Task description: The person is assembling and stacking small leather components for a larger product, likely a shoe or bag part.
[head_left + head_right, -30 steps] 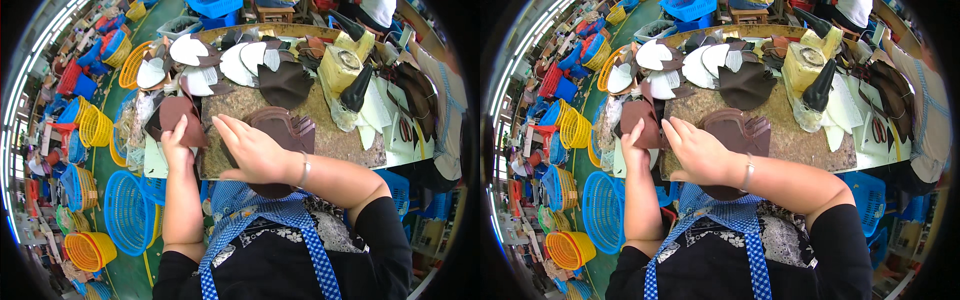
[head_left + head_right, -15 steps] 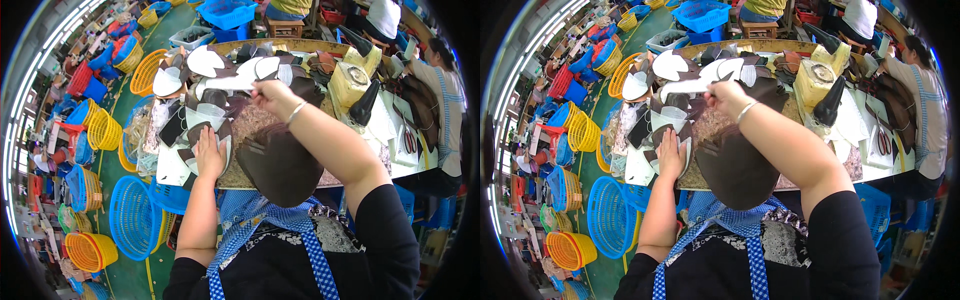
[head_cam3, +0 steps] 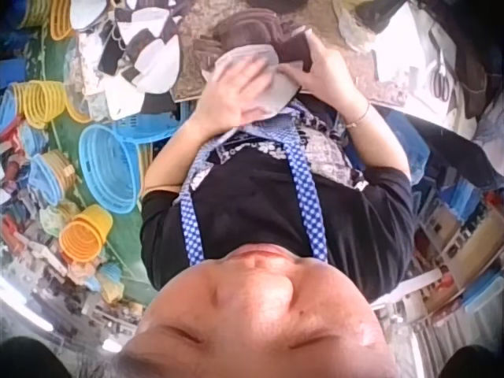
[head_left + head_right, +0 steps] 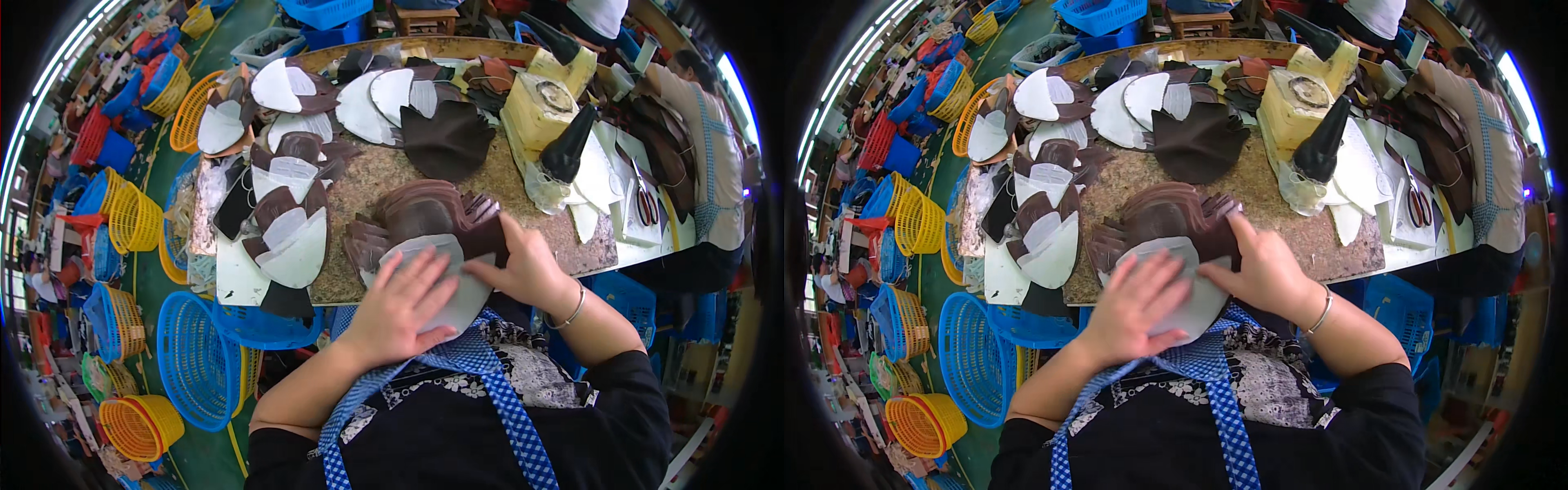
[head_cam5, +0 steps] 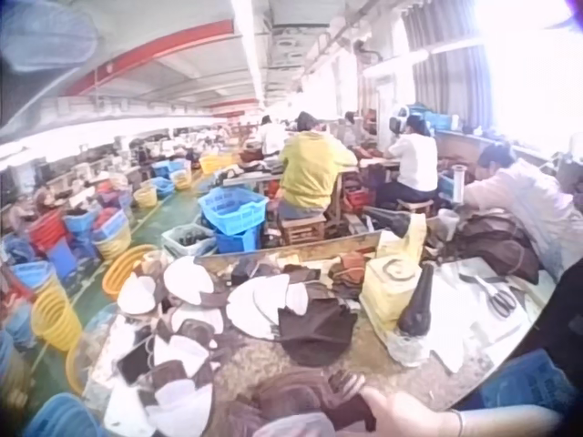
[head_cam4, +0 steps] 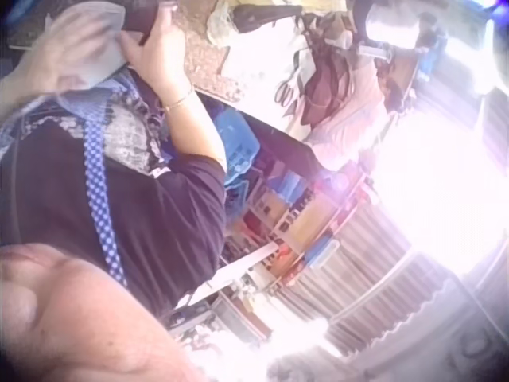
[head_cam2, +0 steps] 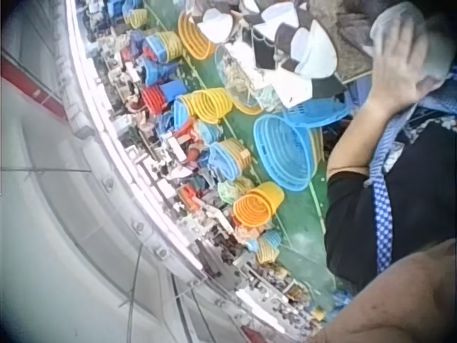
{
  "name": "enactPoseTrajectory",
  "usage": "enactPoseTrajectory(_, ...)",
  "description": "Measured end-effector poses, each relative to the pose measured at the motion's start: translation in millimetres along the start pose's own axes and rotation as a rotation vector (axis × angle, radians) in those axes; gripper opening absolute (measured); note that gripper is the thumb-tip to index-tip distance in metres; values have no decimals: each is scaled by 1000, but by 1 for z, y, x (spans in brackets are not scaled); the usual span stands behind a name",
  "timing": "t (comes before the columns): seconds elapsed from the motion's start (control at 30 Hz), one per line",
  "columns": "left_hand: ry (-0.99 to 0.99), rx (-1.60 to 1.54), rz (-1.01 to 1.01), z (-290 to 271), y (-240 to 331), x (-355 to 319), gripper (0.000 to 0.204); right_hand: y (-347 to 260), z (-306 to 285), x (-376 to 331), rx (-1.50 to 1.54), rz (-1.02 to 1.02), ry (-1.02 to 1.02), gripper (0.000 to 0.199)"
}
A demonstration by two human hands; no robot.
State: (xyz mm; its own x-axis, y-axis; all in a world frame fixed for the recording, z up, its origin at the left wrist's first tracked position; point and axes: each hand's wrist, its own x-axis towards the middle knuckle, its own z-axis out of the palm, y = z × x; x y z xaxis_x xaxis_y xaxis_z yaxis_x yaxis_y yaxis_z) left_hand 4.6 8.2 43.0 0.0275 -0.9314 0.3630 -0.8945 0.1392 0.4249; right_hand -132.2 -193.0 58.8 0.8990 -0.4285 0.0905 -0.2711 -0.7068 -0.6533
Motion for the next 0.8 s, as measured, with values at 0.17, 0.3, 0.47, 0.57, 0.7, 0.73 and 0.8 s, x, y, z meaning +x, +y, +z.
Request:
enactPoseTrajectory(0.17,-23,48,20,7,-7,-1,59,5,-13,76,57,-91,340,40)
enactPoseTrajectory(0.3,-6,45,89,9,-11,8,58,83,24,132,-226,-495,232,30)
enactPoseTrajectory(0.47,94,63,62,6,-8,3,56,108,44,154,-64,-242,33,18)
enactPoseTrajectory(0.57,270,-3,38,-14,-1,7,57,109,24,158,67,-109,11,18)
enactPoseTrajectory(0.7,532,-128,-55,-31,-9,18,60,30,-5,139,536,74,457,14)
enactPoseTrajectory(0.73,596,-163,-76,-36,-4,28,57,-3,-12,122,730,32,375,13)
enactPoseTrajectory(0.8,659,-198,-99,-41,7,44,53,-50,-11,85,1041,-14,165,12)
